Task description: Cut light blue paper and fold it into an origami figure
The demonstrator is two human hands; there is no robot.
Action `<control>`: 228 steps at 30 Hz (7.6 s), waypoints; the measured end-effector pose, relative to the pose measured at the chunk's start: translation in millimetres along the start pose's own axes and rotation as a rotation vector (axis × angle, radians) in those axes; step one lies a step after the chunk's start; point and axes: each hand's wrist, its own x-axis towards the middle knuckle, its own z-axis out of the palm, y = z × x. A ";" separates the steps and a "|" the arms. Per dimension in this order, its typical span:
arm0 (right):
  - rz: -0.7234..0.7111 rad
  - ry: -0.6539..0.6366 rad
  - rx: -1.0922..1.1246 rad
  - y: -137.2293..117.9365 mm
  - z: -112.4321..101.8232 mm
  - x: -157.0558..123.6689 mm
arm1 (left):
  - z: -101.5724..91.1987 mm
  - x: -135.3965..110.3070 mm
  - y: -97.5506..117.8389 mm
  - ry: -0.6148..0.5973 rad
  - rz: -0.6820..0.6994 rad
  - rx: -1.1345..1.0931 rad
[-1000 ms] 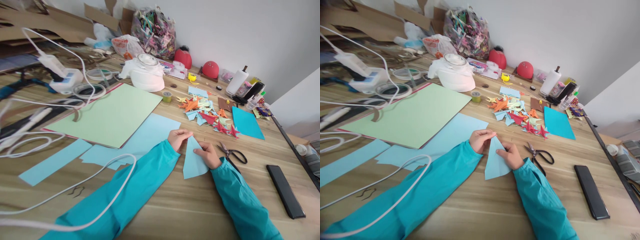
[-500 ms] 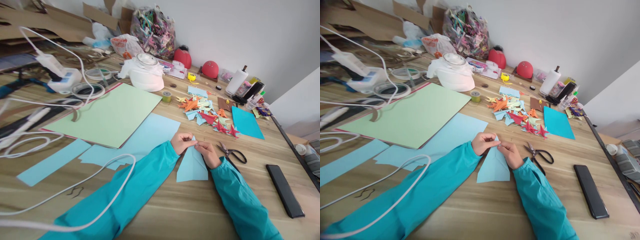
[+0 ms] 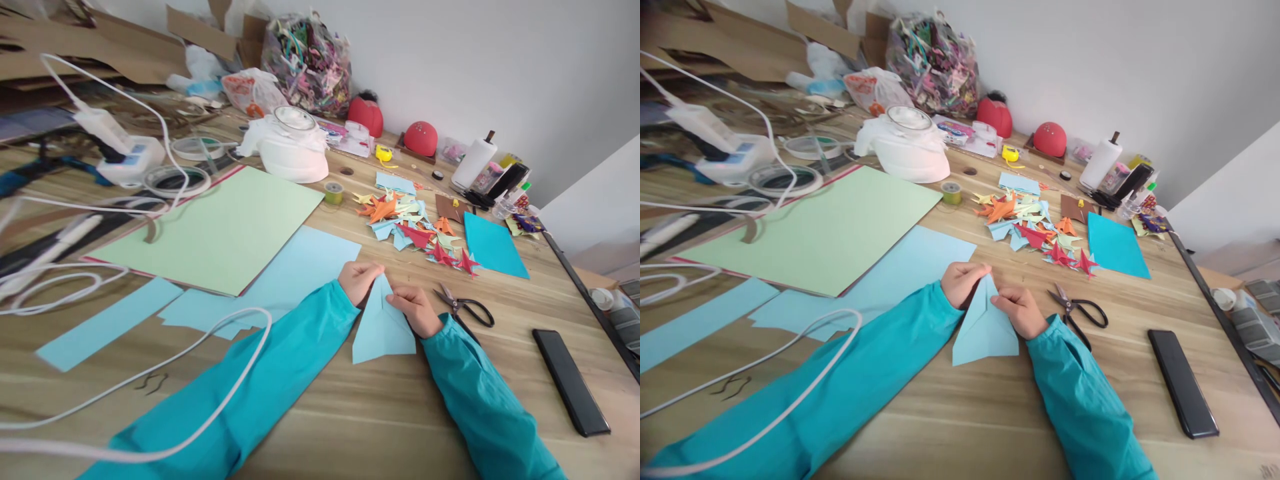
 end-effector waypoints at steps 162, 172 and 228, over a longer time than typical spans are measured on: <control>-0.069 0.574 -1.245 16.5 9.9 -41.3 | -2.7 -54.0 -11.2 -0.021 0.385 1.232; -0.068 0.558 -1.283 16.5 9.9 -41.9 | -2.4 -54.7 -11.0 -0.026 0.379 1.239; -0.065 0.528 -1.339 12.9 11.4 -43.2 | 0.6 -56.1 -21.4 -0.338 0.699 1.294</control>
